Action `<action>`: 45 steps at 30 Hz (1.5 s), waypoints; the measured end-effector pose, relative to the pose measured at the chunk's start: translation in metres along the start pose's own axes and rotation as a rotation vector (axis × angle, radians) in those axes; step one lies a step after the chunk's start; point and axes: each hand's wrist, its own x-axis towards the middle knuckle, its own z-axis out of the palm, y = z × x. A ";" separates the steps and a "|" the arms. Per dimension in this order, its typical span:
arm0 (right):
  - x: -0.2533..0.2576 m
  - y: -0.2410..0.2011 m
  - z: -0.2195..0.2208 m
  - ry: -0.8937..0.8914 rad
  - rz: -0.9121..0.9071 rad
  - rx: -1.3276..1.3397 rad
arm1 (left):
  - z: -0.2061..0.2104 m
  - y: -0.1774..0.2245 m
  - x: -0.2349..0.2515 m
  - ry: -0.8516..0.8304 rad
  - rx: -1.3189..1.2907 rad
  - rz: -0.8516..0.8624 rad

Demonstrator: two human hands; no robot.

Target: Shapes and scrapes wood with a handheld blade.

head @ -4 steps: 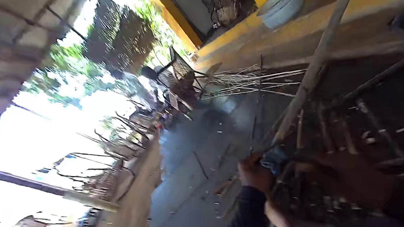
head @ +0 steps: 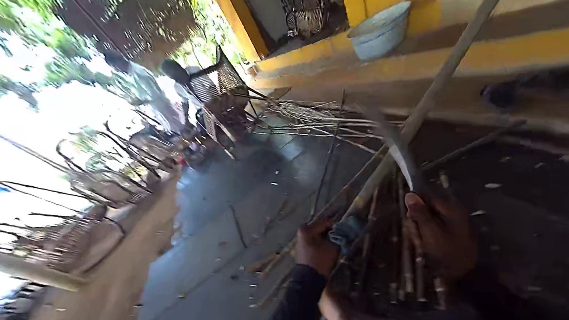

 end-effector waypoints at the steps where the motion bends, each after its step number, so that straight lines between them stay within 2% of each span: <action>1: 0.005 0.030 0.016 0.093 -0.220 0.137 | -0.001 0.003 0.000 0.008 -0.014 0.027; 3: -0.001 0.047 0.029 -0.089 -0.367 0.084 | -0.002 0.001 0.001 0.019 -0.034 0.068; 4: -0.004 0.045 0.032 -0.138 -0.343 0.083 | -0.003 0.000 0.002 0.023 -0.043 0.076; 7: 0.002 0.035 0.027 0.039 -0.146 0.381 | -0.008 -0.006 0.003 -0.023 -0.045 0.126; 8: 0.002 0.032 0.025 0.057 -0.143 0.393 | -0.006 -0.010 0.003 -0.030 -0.054 0.146; 11: -0.013 0.034 0.031 -0.081 -0.329 0.186 | -0.008 -0.020 0.008 -0.065 -0.038 0.110; 12: -0.013 0.036 0.029 -0.102 -0.308 0.244 | -0.009 -0.020 0.009 -0.093 -0.036 0.094; 15: -0.005 0.030 0.021 0.010 -0.131 0.472 | -0.013 -0.008 0.003 -0.163 -0.057 0.048; 18: -0.005 0.043 0.017 -0.054 -0.374 0.160 | -0.007 0.007 0.003 -0.183 -0.055 0.047; 19: -0.003 0.046 0.013 -0.077 -0.389 0.144 | -0.005 0.009 0.003 -0.181 -0.031 0.058; 22: 0.005 0.046 0.012 -0.006 -0.211 0.381 | -0.006 0.010 -0.001 -0.174 -0.015 0.107; 25: -0.005 0.052 0.020 -0.074 -0.338 0.097 | 0.001 0.010 0.003 -0.228 -0.111 0.111; 26: -0.004 0.053 0.022 -0.053 -0.351 0.076 | 0.002 0.010 0.005 -0.235 -0.126 0.093; 29: 0.008 0.049 0.014 0.082 -0.204 0.364 | 0.002 0.007 0.008 -0.257 -0.154 0.092; 31: 0.003 0.053 0.020 0.004 -0.298 0.209 | 0.003 0.005 0.009 -0.271 -0.179 0.052; 33: -0.003 0.055 0.023 0.004 -0.360 0.103 | 0.003 0.001 0.009 -0.290 -0.192 0.016; 36: 0.006 0.052 0.012 0.110 -0.200 0.338 | 0.002 -0.004 0.014 -0.349 -0.170 0.011; 39: -0.008 0.054 0.027 -0.002 -0.369 0.028 | 0.003 -0.014 0.014 -0.332 -0.150 0.074; 40: -0.009 0.055 0.028 0.009 -0.365 0.054 | 0.004 -0.016 0.015 -0.328 -0.145 0.104; 43: 0.004 0.048 0.016 0.137 -0.233 0.359 | 0.003 -0.017 0.018 -0.322 -0.139 0.177; 45: -0.007 0.050 0.022 0.042 -0.337 0.165 | 0.004 -0.020 0.013 -0.320 -0.163 0.166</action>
